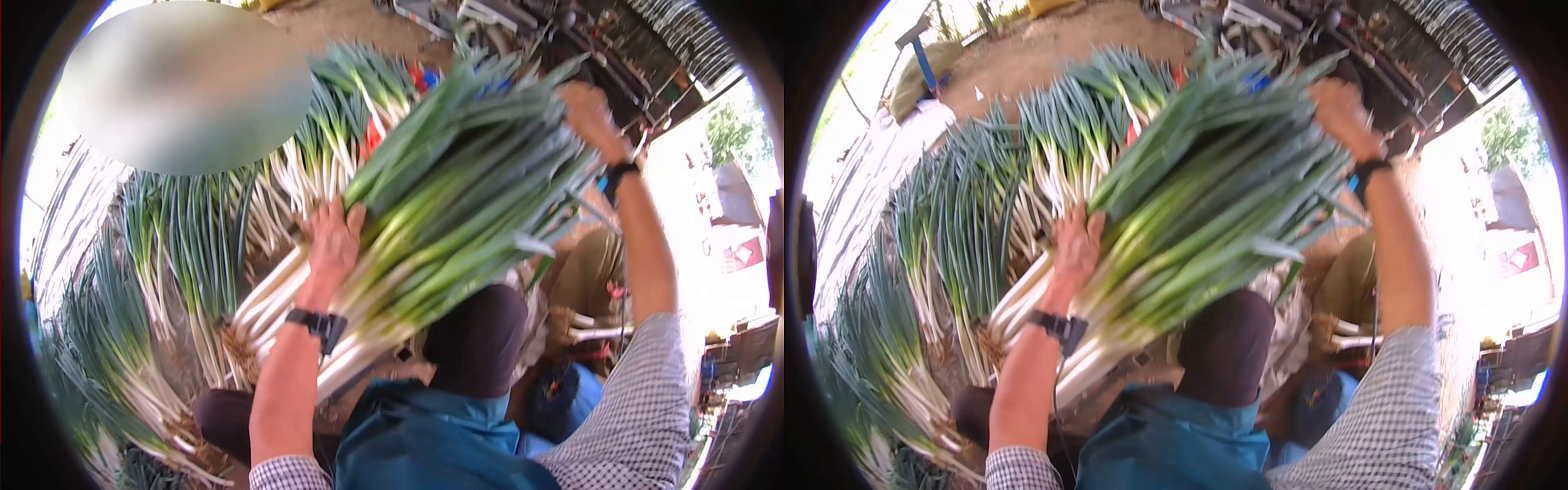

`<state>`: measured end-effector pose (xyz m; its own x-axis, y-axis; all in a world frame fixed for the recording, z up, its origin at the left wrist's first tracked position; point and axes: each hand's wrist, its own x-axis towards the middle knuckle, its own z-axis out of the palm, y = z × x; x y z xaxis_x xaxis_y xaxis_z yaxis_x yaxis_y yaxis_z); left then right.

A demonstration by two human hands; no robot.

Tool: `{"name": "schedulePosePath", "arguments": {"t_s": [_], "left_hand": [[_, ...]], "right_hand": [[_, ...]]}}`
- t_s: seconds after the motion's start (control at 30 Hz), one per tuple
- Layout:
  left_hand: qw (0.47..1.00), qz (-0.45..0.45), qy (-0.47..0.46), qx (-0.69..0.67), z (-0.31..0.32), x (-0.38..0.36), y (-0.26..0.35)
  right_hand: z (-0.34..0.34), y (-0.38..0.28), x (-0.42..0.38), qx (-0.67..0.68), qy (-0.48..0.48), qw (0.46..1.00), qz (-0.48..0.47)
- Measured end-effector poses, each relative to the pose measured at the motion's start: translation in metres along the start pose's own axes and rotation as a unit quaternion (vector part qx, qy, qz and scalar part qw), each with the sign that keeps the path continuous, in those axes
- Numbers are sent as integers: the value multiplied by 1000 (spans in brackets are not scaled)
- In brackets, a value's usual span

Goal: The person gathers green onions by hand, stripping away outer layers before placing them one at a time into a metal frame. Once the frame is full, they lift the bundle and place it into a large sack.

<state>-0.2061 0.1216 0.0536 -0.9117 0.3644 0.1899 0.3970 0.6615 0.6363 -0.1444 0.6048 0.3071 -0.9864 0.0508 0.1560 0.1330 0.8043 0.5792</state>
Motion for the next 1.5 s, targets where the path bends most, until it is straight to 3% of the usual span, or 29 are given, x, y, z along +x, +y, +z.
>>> {"name": "schedulePosePath", "arguments": {"t_s": [0.07,0.1,0.13,0.17,0.2,0.23,0.33,0.37,0.4,0.47,0.53,0.6,0.63,0.67,0.73,0.8,0.93,0.97,1.03,1.1,1.13,1.2,1.27,1.37,1.4,1.5], "left_hand": [[1000,-6,-4,-7,2,4,-2],[1000,-7,-6,2,4,5,-5],[1000,-5,-4,1,5,6,-7],[1000,-2,-3,1,6,6,-8],[1000,-1,-1,0,6,5,-9],[1000,-15,-18,-12,0,5,-5],[998,-12,-33,-46,3,11,-14],[993,-24,-83,-77,-7,12,-12],[986,-40,-128,-104,-20,13,-4],[976,-33,-179,-120,-37,12,-3],[976,-8,-197,-88,-56,1,-1],[986,65,-144,-52,-73,-24,0],[985,101,-132,-51,-87,-41,0],[982,137,-120,-51,-101,-58,2],[995,48,-84,-35,-120,-100,-2],[999,-7,-36,1,-133,-138,-8],[991,-103,35,84,-90,-203,-33],[986,-115,64,101,-68,-212,-38],[984,-40,130,113,-4,-223,-88],[978,-102,111,143,-9,-220,-63],[977,-114,101,149,-9,-219,-62],[978,-143,49,142,-23,-218,-54],[980,-136,44,138,-23,-220,-52],[978,-131,54,153,-14,-221,-51],[976,-133,62,159,-16,-216,-50],[979,-130,70,138,-16,-219,-53]], "right_hand": [[-35,3,-2,-21,-46,994,100],[-55,3,-7,33,31,994,100],[-45,6,-13,73,295,953,0],[-86,-36,-33,194,242,948,70],[-103,-76,-61,372,210,899,91],[-114,-110,-97,513,160,842,51],[-122,-179,-187,537,-31,837,103],[-100,-193,-207,623,-50,759,181],[-59,-197,-226,710,-30,672,206],[-27,-200,-235,694,-70,656,288],[5,-198,-238,699,-22,616,361],[3,-196,-240,713,35,611,343],[8,-191,-242,617,100,714,317],[-8,-190,-241,652,80,684,316],[-9,-181,-238,585,164,755,245],[-45,-183,-223,494,181,822,219],[-38,-140,-168,269,335,899,81],[-27,-128,-149,217,333,914,78],[14,-114,-111,159,305,935,84],[56,-111,-80,191,201,952,127],[91,-105,-65,128,181,966,134],[89,-131,-59,176,105,965,163],[126,-130,-52,95,73,986,117],[210,-113,-46,-31,102,994,-19],[199,-132,-43,57,14,996,66],[180,-145,-34,124,-16,990,63]]}}
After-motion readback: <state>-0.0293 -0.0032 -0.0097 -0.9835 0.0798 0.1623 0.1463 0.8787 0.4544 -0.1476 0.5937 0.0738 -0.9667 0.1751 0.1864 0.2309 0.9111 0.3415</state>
